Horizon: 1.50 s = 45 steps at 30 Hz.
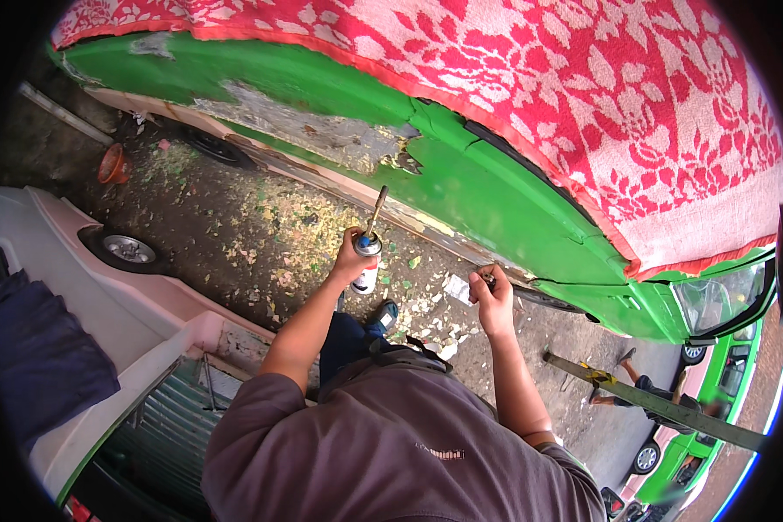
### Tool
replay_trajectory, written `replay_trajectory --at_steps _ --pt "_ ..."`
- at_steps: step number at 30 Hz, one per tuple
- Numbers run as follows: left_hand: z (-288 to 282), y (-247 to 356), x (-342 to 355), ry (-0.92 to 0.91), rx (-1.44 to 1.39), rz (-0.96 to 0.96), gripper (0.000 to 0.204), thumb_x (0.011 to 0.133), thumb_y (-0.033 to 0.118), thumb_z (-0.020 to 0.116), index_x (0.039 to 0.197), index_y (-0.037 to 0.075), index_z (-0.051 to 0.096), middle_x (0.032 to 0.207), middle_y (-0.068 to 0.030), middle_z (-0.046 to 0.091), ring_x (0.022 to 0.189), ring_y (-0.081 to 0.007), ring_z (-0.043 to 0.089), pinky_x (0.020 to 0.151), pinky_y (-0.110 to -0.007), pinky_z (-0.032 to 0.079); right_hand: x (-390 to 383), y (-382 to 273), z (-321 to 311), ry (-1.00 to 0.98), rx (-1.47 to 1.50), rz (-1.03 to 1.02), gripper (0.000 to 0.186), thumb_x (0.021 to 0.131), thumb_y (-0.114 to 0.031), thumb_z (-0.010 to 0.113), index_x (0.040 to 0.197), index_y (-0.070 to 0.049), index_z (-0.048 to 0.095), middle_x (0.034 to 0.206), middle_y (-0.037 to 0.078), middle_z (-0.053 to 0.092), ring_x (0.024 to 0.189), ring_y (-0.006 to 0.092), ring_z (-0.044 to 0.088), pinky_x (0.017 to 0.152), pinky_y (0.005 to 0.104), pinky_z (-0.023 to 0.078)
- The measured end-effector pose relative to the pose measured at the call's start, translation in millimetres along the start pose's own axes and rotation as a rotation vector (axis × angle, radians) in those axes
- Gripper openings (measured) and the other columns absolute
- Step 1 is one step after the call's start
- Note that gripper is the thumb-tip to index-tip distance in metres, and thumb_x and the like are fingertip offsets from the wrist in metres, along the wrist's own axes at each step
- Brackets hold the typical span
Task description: The person uses a hammer and chisel to remove damaged material from a green car's side panel, then applies a blowtorch to heat the same area. The work is performed outdoors with a patterned cloth covering part of the vehicle.
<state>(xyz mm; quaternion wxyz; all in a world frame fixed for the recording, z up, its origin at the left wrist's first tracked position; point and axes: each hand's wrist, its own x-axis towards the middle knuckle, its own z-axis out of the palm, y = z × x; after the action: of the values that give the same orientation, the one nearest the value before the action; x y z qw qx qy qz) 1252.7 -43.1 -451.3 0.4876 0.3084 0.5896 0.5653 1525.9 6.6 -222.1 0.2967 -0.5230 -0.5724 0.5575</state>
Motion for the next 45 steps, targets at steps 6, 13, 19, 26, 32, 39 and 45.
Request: replay_trajectory --at_steps 6,13,19,26,32,39,45 --pt "-8 -1 -1 -0.013 0.025 -0.01 0.07 0.064 0.001 0.079 0.117 0.008 0.034 0.105 -0.0089 0.054 0.094 -0.0177 0.058 0.081 -0.034 0.05 2 1 2 -0.001 0.007 -0.024 0.018 0.09 -0.018 0.064 0.09 -0.003 0.053 0.059 -0.003 0.049 0.053 0.0046 0.042 0.048 0.0227 0.033" --pt "-1 0 -2 -0.034 0.011 0.005 0.071 0.064 0.001 0.079 0.118 0.008 0.034 0.105 -0.0087 0.055 0.095 -0.0177 0.058 0.082 -0.033 0.049 -1 0 3 -0.004 0.0 -0.022 0.019 0.09 -0.018 0.064 0.09 -0.003 0.053 0.06 -0.003 0.049 0.054 0.005 0.043 0.049 0.0228 0.034" --pt "4 -14 0 -0.071 -0.048 -0.066 0.07 0.064 0.003 0.079 0.119 0.009 0.035 0.106 -0.0084 0.054 0.097 -0.0178 0.057 0.084 -0.033 0.049 -4 -8 2 0.002 -0.022 -0.01 0.018 0.091 -0.018 0.063 0.088 -0.003 0.053 0.061 -0.001 0.051 0.056 0.0061 0.045 0.052 0.0228 0.037" --pt "-1 -16 -6 -0.041 -0.017 -0.032 0.07 0.063 0.0 0.078 0.118 0.009 0.035 0.106 -0.0085 0.054 0.096 -0.0179 0.058 0.083 -0.033 0.05 -6 0 0 0.011 0.016 -0.029 0.019 0.09 -0.018 0.064 0.089 -0.004 0.053 0.06 -0.002 0.05 0.055 0.0048 0.044 0.049 0.0225 0.035" --pt "-3 -3 -7 -0.001 0.016 -0.002 0.07 0.063 0.001 0.079 0.118 0.008 0.035 0.105 -0.0087 0.055 0.094 -0.0177 0.059 0.08 -0.034 0.051 -9 1 1 -0.004 0.027 -0.038 0.018 0.091 -0.017 0.064 0.089 -0.003 0.053 0.06 -0.003 0.05 0.054 0.0047 0.044 0.049 0.0219 0.035" --pt "-12 -9 -6 0.02 -0.045 0.024 0.068 0.067 -0.003 0.075 0.119 0.007 0.033 0.102 -0.0102 0.058 0.09 -0.0193 0.062 0.077 -0.035 0.053 -11 -2 -1 0.019 0.019 -0.023 0.019 0.09 -0.018 0.065 0.088 -0.003 0.053 0.061 -0.002 0.051 0.055 0.0054 0.046 0.05 0.0222 0.037" --pt "-8 2 -10 0.02 -0.049 0.066 0.07 0.065 -0.002 0.077 0.118 0.007 0.033 0.106 -0.0094 0.054 0.095 -0.0176 0.058 0.081 -0.033 0.05 -12 -2 -3 0.01 -0.004 -0.043 0.019 0.09 -0.018 0.064 0.088 -0.003 0.054 0.061 -0.001 0.051 0.055 0.0059 0.047 0.05 0.0224 0.037"
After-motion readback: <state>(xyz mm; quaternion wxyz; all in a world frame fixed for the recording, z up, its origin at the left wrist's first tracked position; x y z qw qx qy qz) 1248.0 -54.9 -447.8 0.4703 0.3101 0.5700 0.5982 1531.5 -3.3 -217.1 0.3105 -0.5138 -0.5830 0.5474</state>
